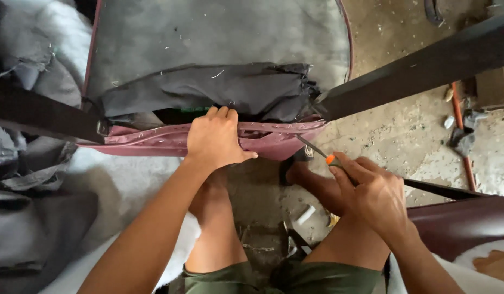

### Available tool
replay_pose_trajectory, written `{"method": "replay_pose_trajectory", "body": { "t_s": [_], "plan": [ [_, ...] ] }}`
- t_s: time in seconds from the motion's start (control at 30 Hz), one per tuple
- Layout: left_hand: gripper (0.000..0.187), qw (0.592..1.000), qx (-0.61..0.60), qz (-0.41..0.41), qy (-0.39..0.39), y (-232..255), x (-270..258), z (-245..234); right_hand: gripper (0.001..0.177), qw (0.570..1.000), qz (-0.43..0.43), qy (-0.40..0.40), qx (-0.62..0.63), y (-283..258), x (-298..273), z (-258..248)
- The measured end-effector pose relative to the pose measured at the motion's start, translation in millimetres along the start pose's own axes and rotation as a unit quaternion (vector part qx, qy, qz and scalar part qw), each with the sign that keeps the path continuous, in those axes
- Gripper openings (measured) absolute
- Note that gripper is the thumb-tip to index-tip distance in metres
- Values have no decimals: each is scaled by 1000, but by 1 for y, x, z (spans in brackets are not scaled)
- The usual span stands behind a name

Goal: Using a screwdriver to pry off the fabric edges and staples from a chair frame during reupholstery.

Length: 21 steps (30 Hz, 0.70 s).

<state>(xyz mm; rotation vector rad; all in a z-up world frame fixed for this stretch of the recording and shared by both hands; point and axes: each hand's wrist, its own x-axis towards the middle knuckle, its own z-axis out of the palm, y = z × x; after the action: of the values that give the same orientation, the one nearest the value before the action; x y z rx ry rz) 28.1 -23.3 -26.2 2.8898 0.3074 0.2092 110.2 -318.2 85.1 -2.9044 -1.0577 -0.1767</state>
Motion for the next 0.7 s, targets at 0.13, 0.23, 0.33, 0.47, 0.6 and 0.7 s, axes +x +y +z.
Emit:
{"method": "replay_pose_trajectory", "body": {
  "t_s": [0.13, 0.23, 0.33, 0.47, 0.6, 0.7],
  "plan": [
    [83, 1000, 8, 3, 14, -1, 0, 3, 23, 998, -44, 6, -41, -2, 7, -11],
    [83, 1000, 12, 0, 22, 0, 3, 7, 24, 983, -117, 53, -132, -3, 10, -10],
    [80, 999, 19, -14, 27, 3, -1, 11, 31, 953, -194, 87, -216, -12, -1, 4],
    [82, 1000, 8, -13, -6, 2, 3, 6, 33, 948, 264, -122, 131, -8, -21, 49],
    [79, 999, -28, -14, -15, 0, 7, 0, 33, 894, 322, -177, 256, 11, -1, 53],
    [81, 999, -28, -19, -18, 2, 3, 2, 17, 797, 366, -131, 463, 9, -27, 94]
  ]
}}
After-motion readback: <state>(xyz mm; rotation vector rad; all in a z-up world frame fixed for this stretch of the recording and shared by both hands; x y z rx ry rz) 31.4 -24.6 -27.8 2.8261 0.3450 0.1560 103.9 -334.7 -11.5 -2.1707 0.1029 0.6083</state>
